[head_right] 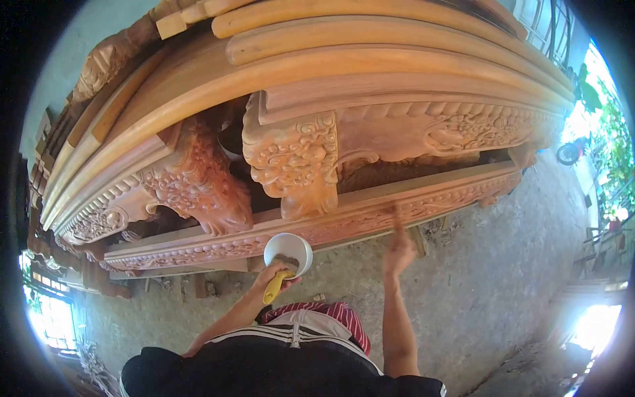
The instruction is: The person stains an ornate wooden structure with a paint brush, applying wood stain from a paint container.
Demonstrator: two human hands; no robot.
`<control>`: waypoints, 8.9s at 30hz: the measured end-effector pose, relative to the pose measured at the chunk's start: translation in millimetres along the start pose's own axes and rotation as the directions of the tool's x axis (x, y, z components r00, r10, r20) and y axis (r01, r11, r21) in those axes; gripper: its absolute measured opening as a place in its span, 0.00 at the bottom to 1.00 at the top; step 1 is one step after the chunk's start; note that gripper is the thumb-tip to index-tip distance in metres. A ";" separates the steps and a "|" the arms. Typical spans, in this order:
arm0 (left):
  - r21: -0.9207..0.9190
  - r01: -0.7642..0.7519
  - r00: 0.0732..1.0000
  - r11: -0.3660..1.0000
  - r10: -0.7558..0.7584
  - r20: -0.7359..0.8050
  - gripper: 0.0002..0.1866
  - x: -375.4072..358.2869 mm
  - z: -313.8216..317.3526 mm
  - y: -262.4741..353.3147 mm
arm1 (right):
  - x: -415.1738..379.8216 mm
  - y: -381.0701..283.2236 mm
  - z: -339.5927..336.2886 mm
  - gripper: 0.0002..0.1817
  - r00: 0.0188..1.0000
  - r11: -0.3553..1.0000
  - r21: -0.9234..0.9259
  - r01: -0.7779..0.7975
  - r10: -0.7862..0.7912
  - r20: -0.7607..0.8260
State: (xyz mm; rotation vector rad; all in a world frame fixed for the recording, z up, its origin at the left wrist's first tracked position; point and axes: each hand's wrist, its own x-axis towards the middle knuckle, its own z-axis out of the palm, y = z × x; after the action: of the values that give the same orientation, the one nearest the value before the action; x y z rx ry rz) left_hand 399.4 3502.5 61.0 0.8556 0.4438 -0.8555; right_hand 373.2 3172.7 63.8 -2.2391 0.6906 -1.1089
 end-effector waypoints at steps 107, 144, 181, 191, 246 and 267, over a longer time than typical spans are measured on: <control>0.018 -0.084 0.946 0.996 0.085 -0.314 0.15 203.9 453.6 -223.7 | 444.4 502.6 -161.0 0.12 0.980 0.974 0.162 -0.159 0.176 -0.097; -0.098 -0.179 0.920 0.979 0.132 -0.368 0.14 181.4 436.8 -251.4 | 354.8 459.7 -120.3 0.12 0.918 0.810 0.464 -0.359 0.395 0.021; -0.061 -0.179 0.878 0.982 0.132 -0.461 0.15 121.7 371.5 -245.8 | 230.0 373.4 -60.2 0.13 0.464 0.101 0.516 -0.851 0.607 0.646; -0.041 -0.166 0.877 0.985 0.128 -0.463 0.15 114.1 363.2 -253.0 | 223.4 384.4 -65.3 0.11 0.402 0.144 0.407 -0.902 0.623 0.671; -0.290 -0.405 0.833 0.867 0.219 -0.508 0.17 4.6 271.1 -266.5 | 108.1 172.7 -43.5 0.11 0.608 0.805 0.580 -0.126 -0.399 0.686; -0.328 -0.594 0.747 0.735 0.353 -0.563 0.18 -97.1 162.0 -276.2 | -0.9 74.2 -0.3 0.11 0.573 0.772 0.629 0.095 -0.558 0.599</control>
State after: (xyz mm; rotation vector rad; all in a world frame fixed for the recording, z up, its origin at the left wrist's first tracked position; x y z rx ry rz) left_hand 121.8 3317.8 90.0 0.6413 0.7783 -0.0024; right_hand 357.5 3119.7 14.4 -2.0630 -0.4198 -0.2968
